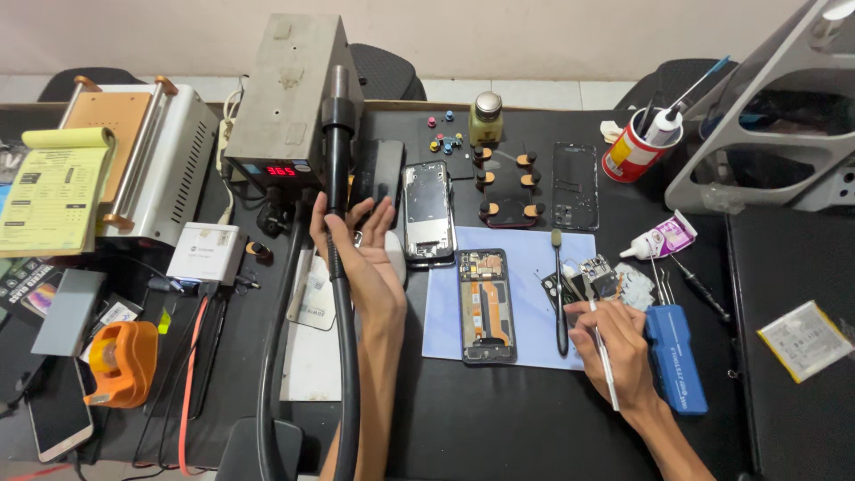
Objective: The person uses a heat gun to warm the edges of a mobile phone and then pries the back panel off using a thin metal tool.
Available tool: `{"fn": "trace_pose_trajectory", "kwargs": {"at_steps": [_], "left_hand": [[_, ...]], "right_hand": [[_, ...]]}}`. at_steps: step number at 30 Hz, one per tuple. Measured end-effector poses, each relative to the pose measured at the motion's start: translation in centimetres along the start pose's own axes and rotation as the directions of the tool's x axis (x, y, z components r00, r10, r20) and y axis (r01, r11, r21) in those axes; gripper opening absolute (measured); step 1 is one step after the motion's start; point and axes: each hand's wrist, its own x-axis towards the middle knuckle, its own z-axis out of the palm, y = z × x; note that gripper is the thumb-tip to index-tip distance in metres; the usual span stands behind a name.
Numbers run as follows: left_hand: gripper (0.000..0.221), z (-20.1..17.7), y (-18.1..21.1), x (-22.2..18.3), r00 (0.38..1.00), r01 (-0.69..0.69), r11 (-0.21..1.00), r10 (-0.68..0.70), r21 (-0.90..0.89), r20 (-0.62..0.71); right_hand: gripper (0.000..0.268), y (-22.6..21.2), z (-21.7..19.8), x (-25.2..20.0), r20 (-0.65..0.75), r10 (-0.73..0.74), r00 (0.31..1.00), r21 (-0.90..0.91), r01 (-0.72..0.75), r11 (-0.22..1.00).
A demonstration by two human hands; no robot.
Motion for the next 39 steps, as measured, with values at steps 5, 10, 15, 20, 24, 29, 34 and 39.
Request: {"fn": "trace_pose_trajectory", "kwargs": {"at_steps": [5, 10, 15, 20, 24, 29, 34, 39], "left_hand": [[0.079, -0.4, -1.4, -0.9, 0.959, 0.210, 0.918, -0.261, -0.336, -0.114], [0.095, -3.5, -4.5, 0.5, 0.825, 0.396, 0.656, -0.562, -0.643, -0.065], [0.097, -5.3, -6.3, 4.0, 0.766, 0.217, 0.376, -0.638, -0.901, -0.082], [0.090, -4.2, -6.6, 6.7, 0.567, 0.076, 0.461, -0.749, -0.884, -0.342], [0.073, -4.5, -7.3, 8.4, 0.424, 0.056, 0.522, -0.784, -0.851, -0.453], [0.050, -6.0, -7.8, 10.2, 0.417, 0.222, 0.521, -0.815, -0.824, -0.403], [0.077, -5.9, -7.4, 7.3, 0.495, 0.423, 0.642, -0.755, -0.639, -0.430], [0.094, -3.7, -5.6, 4.2, 0.594, 0.523, 0.716, -0.695, -0.462, -0.406]], "right_hand": [[0.030, -0.6, -0.2, -0.1, -0.011, -0.025, 1.000, 0.025, 0.025, 0.999], [0.028, -1.0, -0.6, -0.1, -0.028, -0.047, 0.999, 0.041, 0.048, 0.998], [0.029, -1.7, -0.6, -0.3, -0.011, -0.066, 0.998, 0.039, 0.066, 0.997], [0.022, -2.7, -0.3, -0.2, 0.004, -0.065, 0.998, 0.065, 0.065, 0.996], [0.020, -3.4, 0.4, -0.6, 0.037, 0.005, 0.999, 0.086, -0.008, 0.996], [0.021, -3.9, 0.5, 0.0, 0.029, -0.011, 1.000, 0.079, 0.009, 0.997], [0.021, -3.8, 0.3, -0.3, 0.057, 0.026, 0.998, 0.073, -0.031, 0.997], [0.021, -3.8, 0.4, 0.1, 0.068, 0.015, 0.998, 0.067, -0.019, 0.998]]}}
